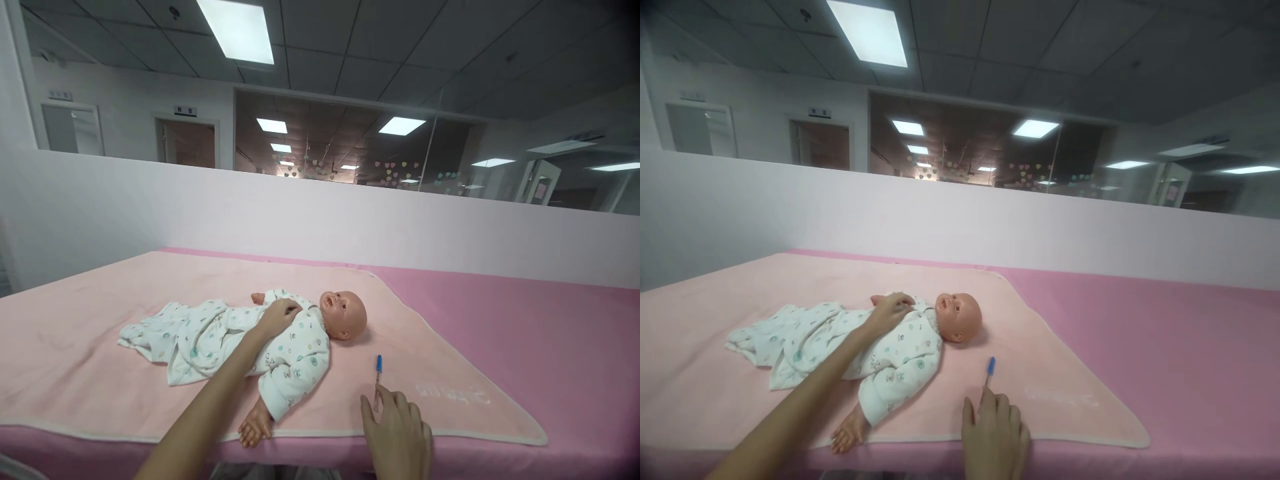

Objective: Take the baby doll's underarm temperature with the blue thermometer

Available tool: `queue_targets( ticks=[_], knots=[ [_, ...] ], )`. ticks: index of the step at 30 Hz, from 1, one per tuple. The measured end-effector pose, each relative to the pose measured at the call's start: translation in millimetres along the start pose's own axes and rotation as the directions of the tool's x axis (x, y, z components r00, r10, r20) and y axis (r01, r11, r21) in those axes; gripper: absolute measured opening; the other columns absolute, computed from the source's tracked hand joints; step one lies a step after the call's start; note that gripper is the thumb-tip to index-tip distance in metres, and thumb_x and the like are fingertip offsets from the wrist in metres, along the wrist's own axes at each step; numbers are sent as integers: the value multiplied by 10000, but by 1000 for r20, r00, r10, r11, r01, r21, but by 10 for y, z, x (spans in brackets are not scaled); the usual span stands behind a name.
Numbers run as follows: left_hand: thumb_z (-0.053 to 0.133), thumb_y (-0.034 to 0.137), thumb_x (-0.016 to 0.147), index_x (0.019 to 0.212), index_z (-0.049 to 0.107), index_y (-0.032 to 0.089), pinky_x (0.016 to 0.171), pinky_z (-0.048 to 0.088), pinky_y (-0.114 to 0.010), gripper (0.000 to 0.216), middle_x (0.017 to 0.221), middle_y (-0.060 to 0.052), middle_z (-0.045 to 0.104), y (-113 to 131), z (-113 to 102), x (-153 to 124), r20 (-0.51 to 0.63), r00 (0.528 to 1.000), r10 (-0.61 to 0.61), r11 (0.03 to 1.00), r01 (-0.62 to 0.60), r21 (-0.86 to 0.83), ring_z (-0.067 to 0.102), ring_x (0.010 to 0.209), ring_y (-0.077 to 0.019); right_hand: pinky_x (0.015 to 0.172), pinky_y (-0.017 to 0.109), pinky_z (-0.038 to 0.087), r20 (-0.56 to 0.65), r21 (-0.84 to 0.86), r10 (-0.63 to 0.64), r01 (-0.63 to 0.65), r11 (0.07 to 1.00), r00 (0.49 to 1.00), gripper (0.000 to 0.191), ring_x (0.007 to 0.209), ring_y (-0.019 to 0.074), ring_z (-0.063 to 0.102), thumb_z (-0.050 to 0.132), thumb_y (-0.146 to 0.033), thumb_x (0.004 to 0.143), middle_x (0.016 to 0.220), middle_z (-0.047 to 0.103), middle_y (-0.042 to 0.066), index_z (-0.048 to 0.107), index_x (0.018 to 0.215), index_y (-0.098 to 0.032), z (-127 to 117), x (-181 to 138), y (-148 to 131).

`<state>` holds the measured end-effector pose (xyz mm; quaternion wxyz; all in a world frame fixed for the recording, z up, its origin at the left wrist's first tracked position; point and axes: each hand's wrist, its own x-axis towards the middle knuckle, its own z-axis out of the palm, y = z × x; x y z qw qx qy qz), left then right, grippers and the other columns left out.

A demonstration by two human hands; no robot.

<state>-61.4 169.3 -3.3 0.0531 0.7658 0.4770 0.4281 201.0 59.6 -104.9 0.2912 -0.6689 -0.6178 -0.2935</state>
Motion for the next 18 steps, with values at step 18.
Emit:
queue_targets(
  ticks=[18],
  knots=[
    [448, 543, 707, 635, 617, 144, 593, 360, -260, 439, 541, 4, 533, -121, 73, -119, -69, 941, -332, 839, 261, -478, 487, 623, -165, 632, 239, 432, -97, 813, 103, 19, 582, 990, 191, 715, 148, 564, 456, -253, 769, 780, 620, 39, 621, 831, -181, -818, 1002, -765]
  ],
)
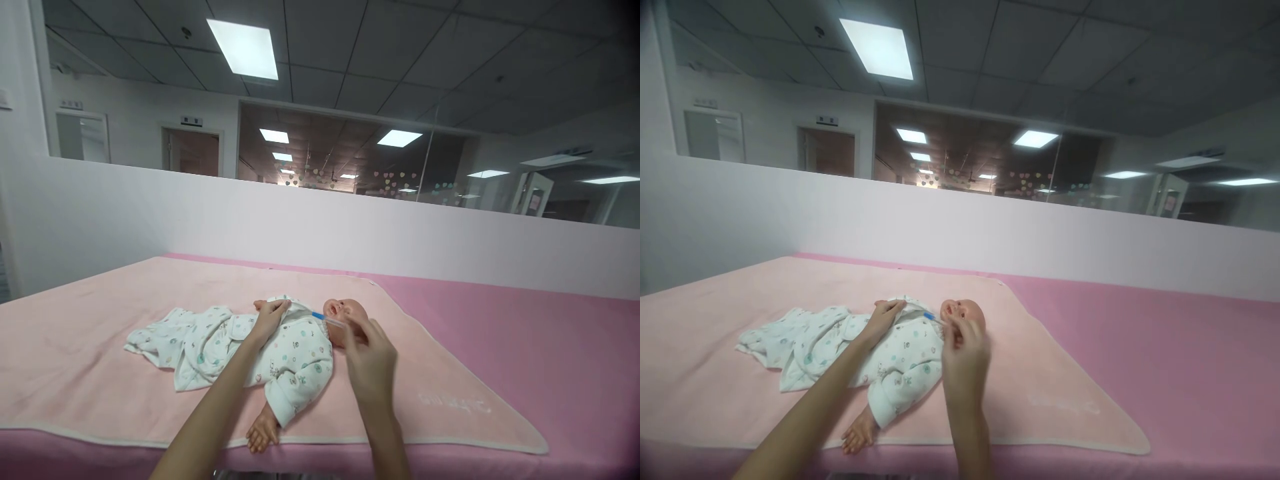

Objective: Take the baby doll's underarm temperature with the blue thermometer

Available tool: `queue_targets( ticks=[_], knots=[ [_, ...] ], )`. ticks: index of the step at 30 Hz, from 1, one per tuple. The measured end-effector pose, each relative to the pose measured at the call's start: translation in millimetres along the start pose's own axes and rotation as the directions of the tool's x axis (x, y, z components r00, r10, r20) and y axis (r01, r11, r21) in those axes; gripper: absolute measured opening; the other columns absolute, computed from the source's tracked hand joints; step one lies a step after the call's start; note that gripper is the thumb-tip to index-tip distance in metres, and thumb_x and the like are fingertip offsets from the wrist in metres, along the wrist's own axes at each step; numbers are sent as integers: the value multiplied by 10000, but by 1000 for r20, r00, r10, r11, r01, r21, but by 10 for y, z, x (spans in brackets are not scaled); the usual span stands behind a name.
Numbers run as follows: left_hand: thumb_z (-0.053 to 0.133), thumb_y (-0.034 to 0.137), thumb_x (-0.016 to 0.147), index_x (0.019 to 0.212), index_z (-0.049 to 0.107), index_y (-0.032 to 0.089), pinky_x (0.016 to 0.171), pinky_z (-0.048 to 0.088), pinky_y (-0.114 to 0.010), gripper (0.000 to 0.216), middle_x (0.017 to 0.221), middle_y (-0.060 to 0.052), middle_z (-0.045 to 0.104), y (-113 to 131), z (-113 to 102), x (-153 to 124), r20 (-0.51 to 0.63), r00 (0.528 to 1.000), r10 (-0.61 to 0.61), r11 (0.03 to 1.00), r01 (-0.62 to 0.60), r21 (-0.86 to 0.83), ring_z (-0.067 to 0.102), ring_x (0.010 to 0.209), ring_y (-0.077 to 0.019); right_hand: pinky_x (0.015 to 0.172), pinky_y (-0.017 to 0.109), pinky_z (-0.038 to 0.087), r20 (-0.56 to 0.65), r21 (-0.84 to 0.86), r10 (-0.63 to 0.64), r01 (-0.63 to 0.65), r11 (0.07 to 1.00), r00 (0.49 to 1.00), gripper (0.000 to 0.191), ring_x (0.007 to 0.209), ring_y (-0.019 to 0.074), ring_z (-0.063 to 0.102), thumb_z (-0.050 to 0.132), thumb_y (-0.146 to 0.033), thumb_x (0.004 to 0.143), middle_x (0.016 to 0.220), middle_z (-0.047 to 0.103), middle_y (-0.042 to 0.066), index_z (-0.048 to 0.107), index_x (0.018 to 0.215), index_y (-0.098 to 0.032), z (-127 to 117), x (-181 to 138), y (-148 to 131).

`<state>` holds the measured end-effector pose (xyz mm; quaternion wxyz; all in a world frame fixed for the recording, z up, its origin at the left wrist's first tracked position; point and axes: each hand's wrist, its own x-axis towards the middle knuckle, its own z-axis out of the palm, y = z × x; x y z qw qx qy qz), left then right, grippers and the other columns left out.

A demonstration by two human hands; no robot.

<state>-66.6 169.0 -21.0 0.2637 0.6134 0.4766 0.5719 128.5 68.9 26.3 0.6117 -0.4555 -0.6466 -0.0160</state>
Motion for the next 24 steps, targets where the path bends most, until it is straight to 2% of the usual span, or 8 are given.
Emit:
queue_targets(
  ticks=[3, 6, 9, 11, 14, 16, 20, 24],
  knots=[
    [487, 558, 681, 671, 630, 133, 608, 368, -262, 448, 573, -7, 556, 5, -41, 6, -15, 999, -45, 991, 43, -127, 496, 642, -167, 694, 251, 412, 204, -58, -29, 41, 997, 979, 240, 769, 152, 561, 403, -126, 756, 817, 627, 39, 604, 878, -171, 556, 241, 82],
    [514, 548, 673, 732, 644, 121, 613, 382, -262, 451, 630, -28, 595, -13, -46, 4, 35, 998, -55, 973, 61, -221, 518, 659, -171, 711, 233, 383, 396, -179, -27, 106, 978, 918, 318, 811, 146, 552, 361, -46, 749, 890, 616, 60, 586, 941, -161, 1095, 334, 304],
    [527, 520, 679, 718, 650, 123, 612, 399, -263, 418, 637, -35, 614, -49, -25, 8, 90, 995, -45, 970, 66, -235, 540, 652, -171, 668, 241, 368, 496, -316, 37, 140, 939, 868, 320, 781, 160, 546, 348, -14, 737, 875, 594, 76, 601, 877, -150, 1412, 300, 496],
    [508, 517, 690, 597, 638, 129, 614, 412, -267, 419, 566, -34, 605, -57, -11, 50, 110, 992, -53, 987, 69, -146, 552, 614, -167, 651, 246, 361, 492, -355, 66, 131, 925, 868, 312, 775, 169, 539, 350, -11, 733, 869, 578, 83, 608, 846, -145, 1477, 249, 568],
    [374, 521, 757, 449, 599, 134, 634, 434, -282, 543, 480, -57, 595, -28, -22, 231, 148, 983, -111, 982, 86, 165, 572, 555, -166, 662, 243, 359, 465, -338, 51, 123, 933, 884, 340, 812, 173, 525, 350, 11, 712, 905, 554, 93, 608, 878, -136, 1447, 188, 607],
    [218, 473, 819, 559, 652, 128, 634, 442, -283, 611, 561, -78, 644, -14, -51, 409, 87, 989, -122, 874, 66, 481, 597, 574, -170, 683, 236, 359, 443, -317, 29, 127, 940, 896, 381, 851, 168, 514, 340, 43, 680, 983, 527, 107, 609, 889, -130, 1416, 167, 613],
    [202, 381, 835, 1033, 602, 181, 846, 371, -338, 489, 1041, -78, 626, -123, -79, 656, 5, 998, -57, 764, 41, 644, 542, 995, -218, 724, 232, 351, 437, -304, -2, 150, 941, 899, 427, 883, 167, 497, 339, 81, 623, 961, 535, 102, 619, 863, -133, 1428, 158, 636],
    [374, 417, 767, 999, 617, 232, 898, 280, -487, 384, 1029, -90, 628, -336, -4, 629, 77, 990, -118, 616, 13, 787, 520, 1016, -279, 702, 234, 349, 492, -347, 4, 192, 918, 870, 365, 826, 169, 510, 363, 56, 657, 844, 578, 81, 619, 820, -147, 1464, 184, 663]
  ],
)
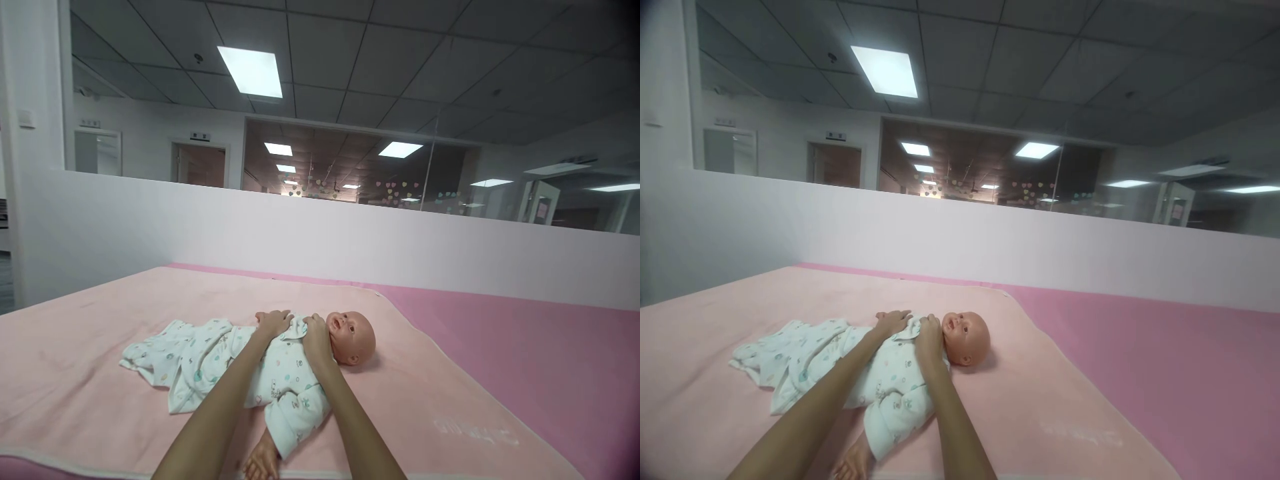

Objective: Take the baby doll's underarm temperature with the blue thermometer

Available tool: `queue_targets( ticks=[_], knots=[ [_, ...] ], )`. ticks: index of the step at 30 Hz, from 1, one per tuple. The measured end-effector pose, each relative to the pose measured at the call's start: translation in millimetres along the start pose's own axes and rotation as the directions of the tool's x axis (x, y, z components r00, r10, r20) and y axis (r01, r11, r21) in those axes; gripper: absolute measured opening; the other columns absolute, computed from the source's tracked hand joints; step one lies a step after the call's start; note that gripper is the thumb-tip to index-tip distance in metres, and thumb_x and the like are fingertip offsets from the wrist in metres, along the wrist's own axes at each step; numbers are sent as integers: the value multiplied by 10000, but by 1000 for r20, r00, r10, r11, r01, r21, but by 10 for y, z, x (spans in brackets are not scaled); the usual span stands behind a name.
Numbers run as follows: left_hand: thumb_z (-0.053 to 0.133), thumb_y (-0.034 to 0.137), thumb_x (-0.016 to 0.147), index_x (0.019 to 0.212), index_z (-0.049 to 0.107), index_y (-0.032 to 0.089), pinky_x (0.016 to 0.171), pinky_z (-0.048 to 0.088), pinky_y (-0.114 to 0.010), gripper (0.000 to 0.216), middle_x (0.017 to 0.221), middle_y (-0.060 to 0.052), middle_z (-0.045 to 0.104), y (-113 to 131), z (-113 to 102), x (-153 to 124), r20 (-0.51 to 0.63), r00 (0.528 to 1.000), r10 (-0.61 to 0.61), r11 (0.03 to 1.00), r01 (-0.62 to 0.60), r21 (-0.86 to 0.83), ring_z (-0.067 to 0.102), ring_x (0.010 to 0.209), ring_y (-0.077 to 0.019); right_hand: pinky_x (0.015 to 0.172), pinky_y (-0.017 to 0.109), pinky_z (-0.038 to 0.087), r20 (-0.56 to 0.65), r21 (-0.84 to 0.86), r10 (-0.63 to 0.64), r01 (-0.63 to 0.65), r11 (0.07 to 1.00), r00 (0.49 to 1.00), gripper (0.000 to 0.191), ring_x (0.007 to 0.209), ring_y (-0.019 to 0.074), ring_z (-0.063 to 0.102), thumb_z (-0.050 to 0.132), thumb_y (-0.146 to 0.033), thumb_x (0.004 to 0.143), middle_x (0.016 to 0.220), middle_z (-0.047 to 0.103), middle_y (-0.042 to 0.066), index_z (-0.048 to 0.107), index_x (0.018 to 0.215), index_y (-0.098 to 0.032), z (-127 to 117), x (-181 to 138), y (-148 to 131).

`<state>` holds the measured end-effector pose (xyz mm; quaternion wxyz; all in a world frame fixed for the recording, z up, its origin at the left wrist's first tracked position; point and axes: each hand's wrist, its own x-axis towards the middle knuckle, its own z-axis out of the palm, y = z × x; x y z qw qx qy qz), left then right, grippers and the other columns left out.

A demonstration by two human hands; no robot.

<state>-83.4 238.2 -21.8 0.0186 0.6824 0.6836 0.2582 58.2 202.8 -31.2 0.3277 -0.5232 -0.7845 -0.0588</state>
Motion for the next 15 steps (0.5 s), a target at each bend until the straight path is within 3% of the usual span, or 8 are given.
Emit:
queue_targets(
  ticks=[4, 7, 10, 13, 15],
  knots=[
    [390, 458, 746, 839, 672, 132, 863, 313, -463, 441, 966, -178, 625, 8, 58, -69, 48, 999, 7, 988, -14, 151, 509, 1005, -320, 635, 216, 353, 109, -109, -54, 65, 992, 993, 302, 754, 151, 533, 365, 11, 724, 847, 599, 80, 610, 790, -151, -68, 26, -13],
    [365, 456, 757, 791, 675, 139, 854, 338, -395, 445, 979, -165, 620, 18, -9, -125, 71, 997, 42, 981, -55, 187, 502, 1016, -296, 638, 226, 359, 215, -207, -201, 246, 947, 956, 288, 771, 164, 535, 371, 9, 725, 849, 607, 95, 604, 813, -137, -167, 15, -59],
    [329, 455, 776, 753, 667, 162, 871, 326, -367, 447, 958, -135, 635, -6, -67, -198, 91, 994, 62, 981, -78, 177, 522, 992, -268, 712, 248, 364, 274, -191, -322, 379, 905, 906, 276, 831, 178, 527, 397, -12, 722, 868, 616, 91, 602, 859, -137, -309, -3, -64],
    [248, 502, 795, 776, 641, 171, 763, 389, -360, 515, 864, -118, 660, -47, -102, -285, 116, 993, 36, 989, -52, 138, 577, 873, -259, 843, 276, 321, 154, -71, -428, 442, 894, 891, 308, 910, 175, 505, 405, -46, 725, 926, 622, 55, 601, 932, -165, -503, 7, 93],
    [230, 536, 790, 822, 619, 174, 703, 406, -351, 532, 881, -117, 656, -68, -123, -342, 120, 992, 24, 993, -37, 113, 582, 851, -263, 907, 294, 279, -58, 44, -329, 332, 942, 942, 336, 970, 168, 485, 384, -90, 752, 1012, 606, 40, 584, 1005, -185, -624, 33, 314]
  ],
)
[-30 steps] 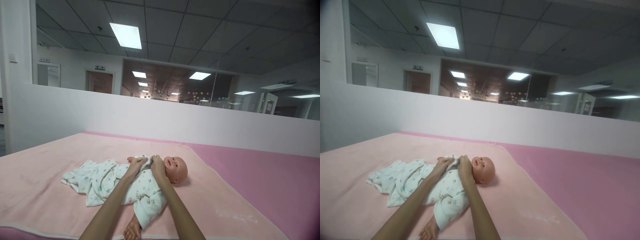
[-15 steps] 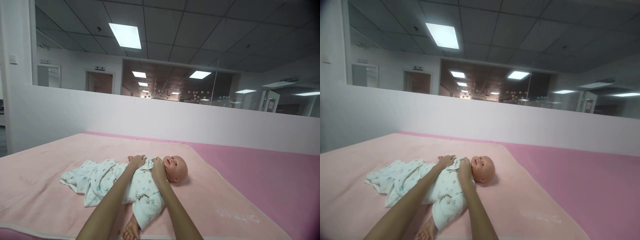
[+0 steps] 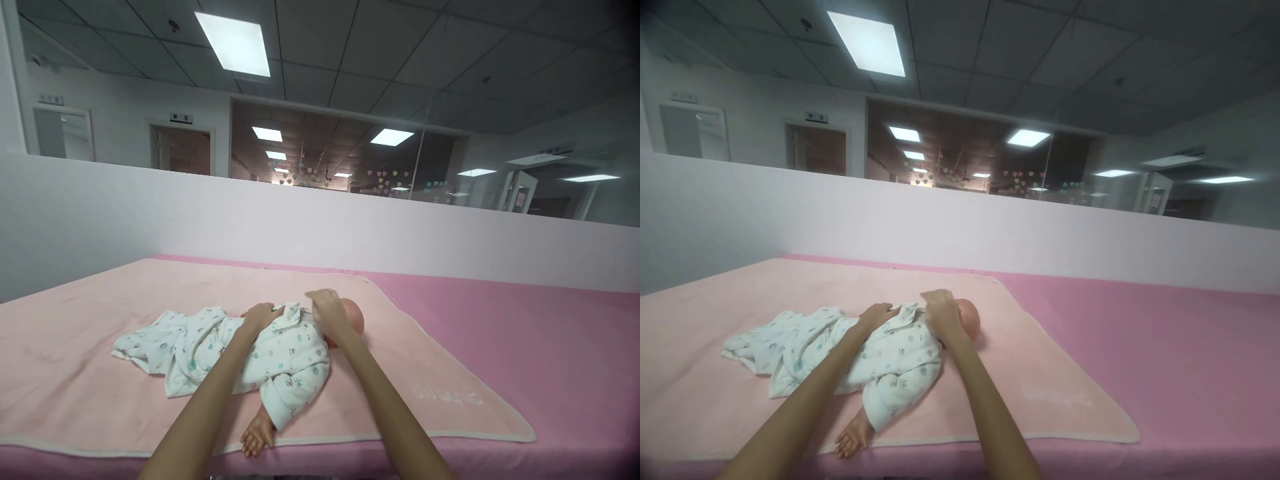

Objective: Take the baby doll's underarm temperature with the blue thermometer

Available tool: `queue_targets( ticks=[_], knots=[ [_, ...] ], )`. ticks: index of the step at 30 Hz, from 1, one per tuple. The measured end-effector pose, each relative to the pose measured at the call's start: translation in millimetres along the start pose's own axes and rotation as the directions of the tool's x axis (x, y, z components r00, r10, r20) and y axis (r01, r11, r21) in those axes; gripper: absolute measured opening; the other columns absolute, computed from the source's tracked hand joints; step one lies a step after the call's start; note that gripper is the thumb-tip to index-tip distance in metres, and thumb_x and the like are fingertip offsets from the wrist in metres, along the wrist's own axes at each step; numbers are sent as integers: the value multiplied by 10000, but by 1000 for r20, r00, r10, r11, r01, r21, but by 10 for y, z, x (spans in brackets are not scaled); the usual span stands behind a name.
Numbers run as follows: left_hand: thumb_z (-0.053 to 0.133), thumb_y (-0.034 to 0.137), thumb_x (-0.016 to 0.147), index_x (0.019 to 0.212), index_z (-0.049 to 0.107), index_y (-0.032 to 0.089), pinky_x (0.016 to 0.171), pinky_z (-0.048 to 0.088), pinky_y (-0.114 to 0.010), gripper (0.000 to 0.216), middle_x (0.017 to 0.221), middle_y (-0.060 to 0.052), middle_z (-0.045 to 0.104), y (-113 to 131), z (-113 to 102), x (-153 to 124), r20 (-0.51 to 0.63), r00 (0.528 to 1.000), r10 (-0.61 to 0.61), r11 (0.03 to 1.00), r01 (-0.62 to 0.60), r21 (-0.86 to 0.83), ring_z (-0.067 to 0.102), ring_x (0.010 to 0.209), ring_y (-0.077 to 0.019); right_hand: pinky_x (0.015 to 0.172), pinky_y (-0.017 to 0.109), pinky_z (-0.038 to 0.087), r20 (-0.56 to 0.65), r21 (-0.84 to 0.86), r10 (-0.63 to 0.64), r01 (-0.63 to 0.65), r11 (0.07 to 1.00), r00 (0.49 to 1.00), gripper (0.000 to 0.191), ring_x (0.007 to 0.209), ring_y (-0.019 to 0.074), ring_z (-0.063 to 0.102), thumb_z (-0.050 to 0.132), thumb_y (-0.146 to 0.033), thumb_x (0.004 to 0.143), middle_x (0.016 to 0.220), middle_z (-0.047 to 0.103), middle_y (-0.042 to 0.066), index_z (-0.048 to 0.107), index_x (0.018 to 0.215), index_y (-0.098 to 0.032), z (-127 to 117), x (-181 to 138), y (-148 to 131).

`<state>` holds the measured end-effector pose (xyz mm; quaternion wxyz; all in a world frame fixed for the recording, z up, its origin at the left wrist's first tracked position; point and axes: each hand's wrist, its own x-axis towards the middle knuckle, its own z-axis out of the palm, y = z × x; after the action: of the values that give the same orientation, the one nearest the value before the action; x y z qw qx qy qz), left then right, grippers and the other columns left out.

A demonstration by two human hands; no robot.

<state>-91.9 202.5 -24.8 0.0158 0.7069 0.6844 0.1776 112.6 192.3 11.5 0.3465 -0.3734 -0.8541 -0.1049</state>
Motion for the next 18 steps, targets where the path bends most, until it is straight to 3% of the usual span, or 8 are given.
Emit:
queue_targets(
  ticks=[2, 4, 6, 8, 11, 15, 18],
  knots=[
    [240, 564, 777, 855, 599, 182, 705, 403, -358, 530, 923, -116, 647, -10, -17, -53, -5, 1000, -4, 1000, 4, -17, 572, 875, -271, 908, 308, 288, -119, 155, 245, -225, 962, 962, 300, 988, 173, 486, 401, -182, 770, 1026, 605, 49, 593, 1001, -183, -89, -51, 266],
    [261, 593, 758, 881, 586, 195, 738, 390, -381, 528, 953, -112, 640, -13, -36, -96, -15, 1000, -14, 999, 13, -42, 562, 897, -278, 850, 312, 345, -30, 374, 438, -396, 839, 899, 251, 908, 184, 530, 454, -294, 747, 928, 639, 50, 636, 875, -179, -116, -104, 517],
    [290, 615, 736, 923, 576, 207, 777, 371, -407, 532, 988, -106, 630, -14, -54, -129, -21, 1000, -19, 998, 17, -67, 548, 926, -287, 791, 299, 389, 94, 632, 548, -475, 612, 831, 260, 829, 182, 558, 494, -378, 709, 844, 653, 40, 642, 768, -173, -96, -157, 694],
    [320, 627, 716, 992, 559, 217, 809, 353, -419, 548, 1039, -101, 611, -16, -69, -153, -23, 1000, -8, 997, 6, -79, 526, 968, -293, 769, 285, 407, 181, 811, 583, -456, 367, 792, 278, 787, 175, 568, 541, -414, 665, 814, 656, 34, 634, 738, -162, -61, -206, 788],
    [340, 629, 703, 1089, 518, 215, 835, 346, -404, 594, 1096, -101, 582, -22, -84, -178, -31, 999, 31, 995, -33, -90, 497, 1019, -290, 782, 286, 413, 242, 906, 585, -396, 149, 774, 274, 776, 176, 576, 596, -411, 623, 790, 655, 31, 627, 712, -154, -30, -276, 849],
    [357, 627, 695, 1133, 492, 208, 881, 325, -392, 621, 1137, -94, 559, -28, -86, -190, -74, 995, 61, 992, -69, -110, 476, 1057, -280, 783, 320, 425, 297, 934, 616, -355, -29, 729, 260, 722, 182, 585, 589, -427, 617, 640, 632, 15, 591, 571, -172, -33, -360, 945],
    [376, 625, 686, 1142, 486, 211, 911, 304, -384, 626, 1170, -87, 541, -40, -74, -184, -96, 993, 68, 990, -79, -120, 460, 1083, -280, 772, 312, 427, 251, 952, 637, -304, -27, 729, 216, 675, 164, 578, 624, -384, 575, 583, 611, -1, 572, 530, -179, -18, -399, 1013]
  ],
)
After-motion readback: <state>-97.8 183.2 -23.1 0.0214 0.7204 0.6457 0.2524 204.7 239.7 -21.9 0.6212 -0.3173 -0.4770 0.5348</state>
